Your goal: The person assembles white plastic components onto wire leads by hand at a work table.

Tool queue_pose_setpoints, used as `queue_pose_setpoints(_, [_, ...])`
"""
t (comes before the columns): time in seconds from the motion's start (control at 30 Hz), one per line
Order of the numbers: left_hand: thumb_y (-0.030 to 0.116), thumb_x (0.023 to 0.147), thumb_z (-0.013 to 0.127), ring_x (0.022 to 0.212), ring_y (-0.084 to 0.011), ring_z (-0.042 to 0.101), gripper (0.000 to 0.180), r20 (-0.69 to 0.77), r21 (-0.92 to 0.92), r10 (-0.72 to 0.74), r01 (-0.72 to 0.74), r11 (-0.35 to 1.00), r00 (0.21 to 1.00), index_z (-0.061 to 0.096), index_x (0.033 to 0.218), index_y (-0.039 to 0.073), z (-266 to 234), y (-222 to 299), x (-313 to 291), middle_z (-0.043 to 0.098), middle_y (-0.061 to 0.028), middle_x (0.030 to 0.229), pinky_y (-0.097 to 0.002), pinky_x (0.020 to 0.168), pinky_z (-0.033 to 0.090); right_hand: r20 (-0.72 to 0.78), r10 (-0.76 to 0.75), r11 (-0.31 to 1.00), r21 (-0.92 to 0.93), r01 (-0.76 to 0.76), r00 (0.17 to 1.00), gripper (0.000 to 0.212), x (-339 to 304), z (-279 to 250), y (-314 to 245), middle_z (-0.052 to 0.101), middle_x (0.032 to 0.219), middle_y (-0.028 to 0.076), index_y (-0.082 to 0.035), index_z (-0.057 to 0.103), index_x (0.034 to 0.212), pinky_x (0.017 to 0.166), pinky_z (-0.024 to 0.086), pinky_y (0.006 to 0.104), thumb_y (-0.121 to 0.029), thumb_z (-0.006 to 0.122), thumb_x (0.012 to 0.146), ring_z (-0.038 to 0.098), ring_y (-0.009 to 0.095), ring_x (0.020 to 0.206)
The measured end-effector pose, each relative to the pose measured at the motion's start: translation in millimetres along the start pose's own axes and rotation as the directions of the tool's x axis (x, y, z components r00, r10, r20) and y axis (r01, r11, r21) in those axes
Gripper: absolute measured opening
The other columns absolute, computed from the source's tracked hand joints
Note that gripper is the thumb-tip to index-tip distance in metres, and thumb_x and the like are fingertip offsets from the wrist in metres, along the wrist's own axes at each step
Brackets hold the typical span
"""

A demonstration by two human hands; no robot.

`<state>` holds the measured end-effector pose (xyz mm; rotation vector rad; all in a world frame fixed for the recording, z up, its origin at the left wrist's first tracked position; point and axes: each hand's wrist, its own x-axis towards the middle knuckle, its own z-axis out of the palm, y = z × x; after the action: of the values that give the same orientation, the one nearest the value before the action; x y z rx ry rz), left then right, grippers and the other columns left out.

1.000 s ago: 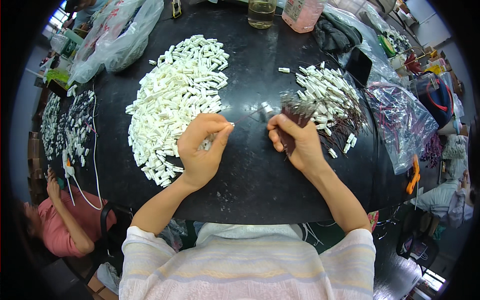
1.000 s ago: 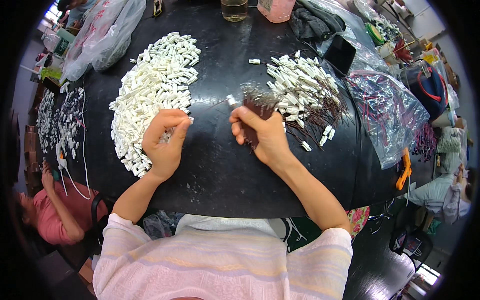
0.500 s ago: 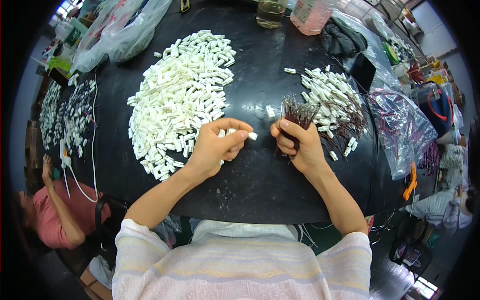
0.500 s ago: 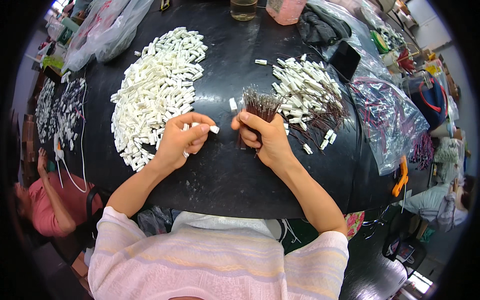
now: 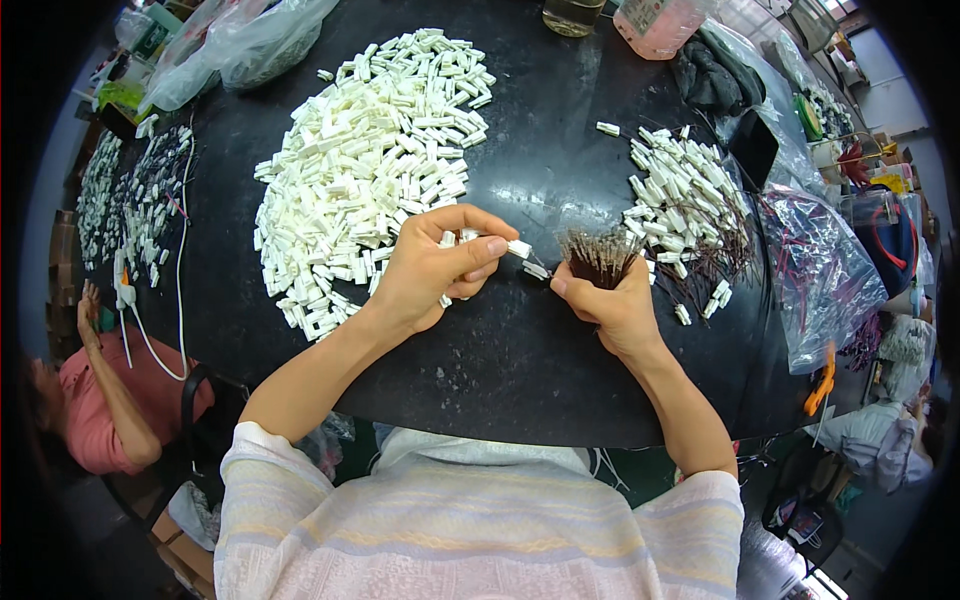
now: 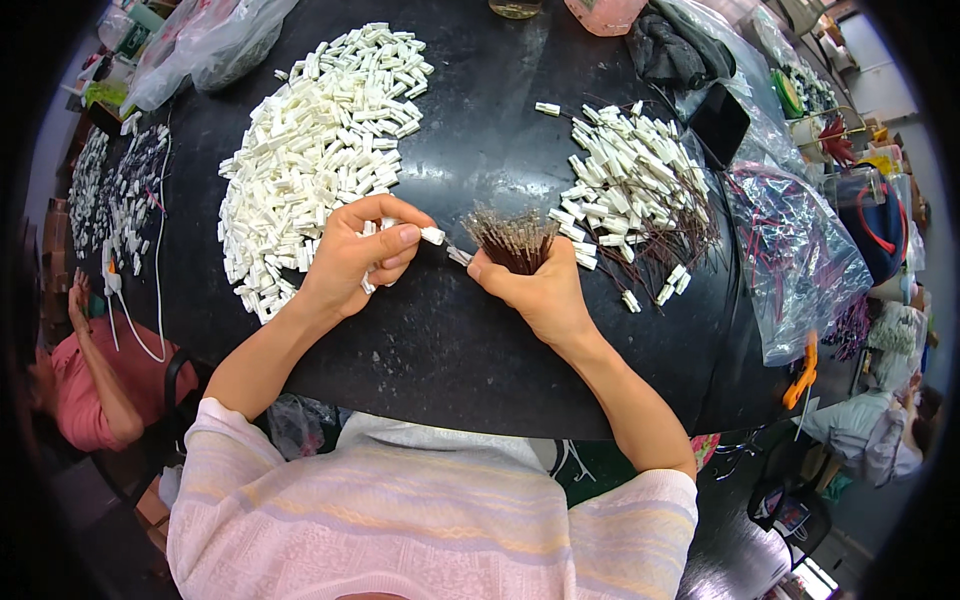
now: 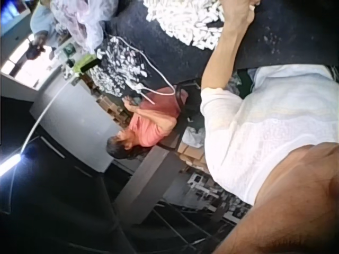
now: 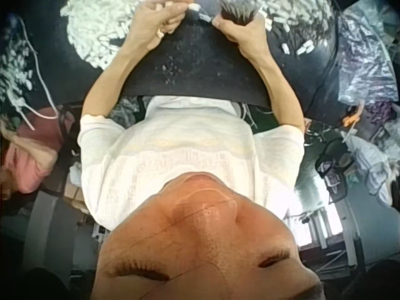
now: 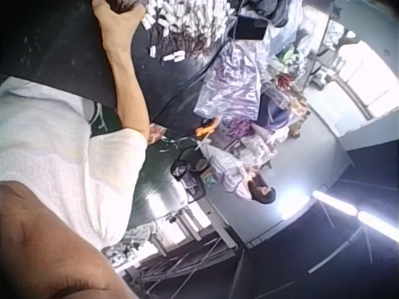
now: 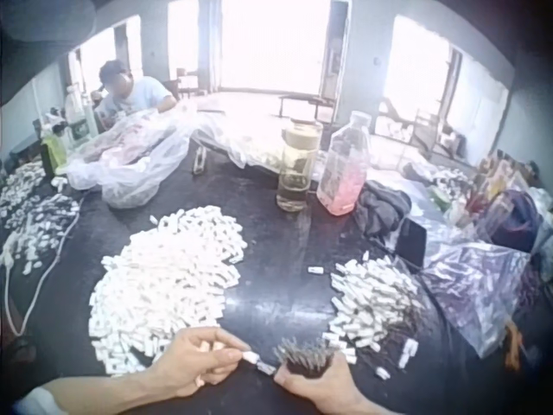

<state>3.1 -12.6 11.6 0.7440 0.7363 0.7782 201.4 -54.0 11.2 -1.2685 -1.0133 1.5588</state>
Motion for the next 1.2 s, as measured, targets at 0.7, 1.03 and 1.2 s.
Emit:
queue_pose_setpoints(0.7, [0.007, 0.082, 0.053, 0.052, -0.0030, 0.041, 0.019, 0.009, 0.110, 0.002, -0.003, 0.994, 1.000, 0.057, 0.098, -0.004, 3, 3, 2, 0.056, -0.0062, 0.077, -0.0152, 0.042, 0.031, 0.041, 0.048, 0.998, 0.031, -0.049, 0.998, 0.010, 4, -1, -5, 0.055, 0.065, 0.004, 0.001, 0.058, 0.080, 0.039, 0.030, 0.0168, -0.008, 0.061, 0.077, 0.044, 0.004, 0.048])
queue_pose_setpoints(1.03, [0.006, 0.082, 0.053, 0.046, -0.0021, 0.034, 0.018, 0.064, 0.077, -0.115, 0.110, 0.991, 0.991, 0.055, 0.096, -0.006, -1, 1, 4, 0.044, -0.0002, 0.058, -0.0152, 0.037, 0.023, 0.063, 0.005, 1.000, 0.013, -0.006, 0.998, 0.012, 5, -3, -6, 0.056, 0.065, 0.007, 0.005, 0.058, 0.084, 0.037, 0.028, 0.0166, -0.006, 0.056, 0.081, 0.044, 0.005, 0.045])
queue_pose_setpoints(1.2, [0.003, 0.080, 0.056, 0.047, -0.0030, 0.035, 0.015, 0.021, 0.235, -0.069, 0.062, 0.970, 0.997, 0.057, 0.093, -0.005, 6, -3, 1, 0.045, -0.0006, 0.058, -0.0161, 0.038, 0.022, 0.158, 0.165, 0.976, 0.115, -0.185, 0.973, 0.012, 3, -5, -13, 0.056, 0.062, 0.006, 0.004, 0.059, 0.080, 0.036, 0.027, 0.0173, -0.007, 0.060, 0.078, 0.042, 0.004, 0.043])
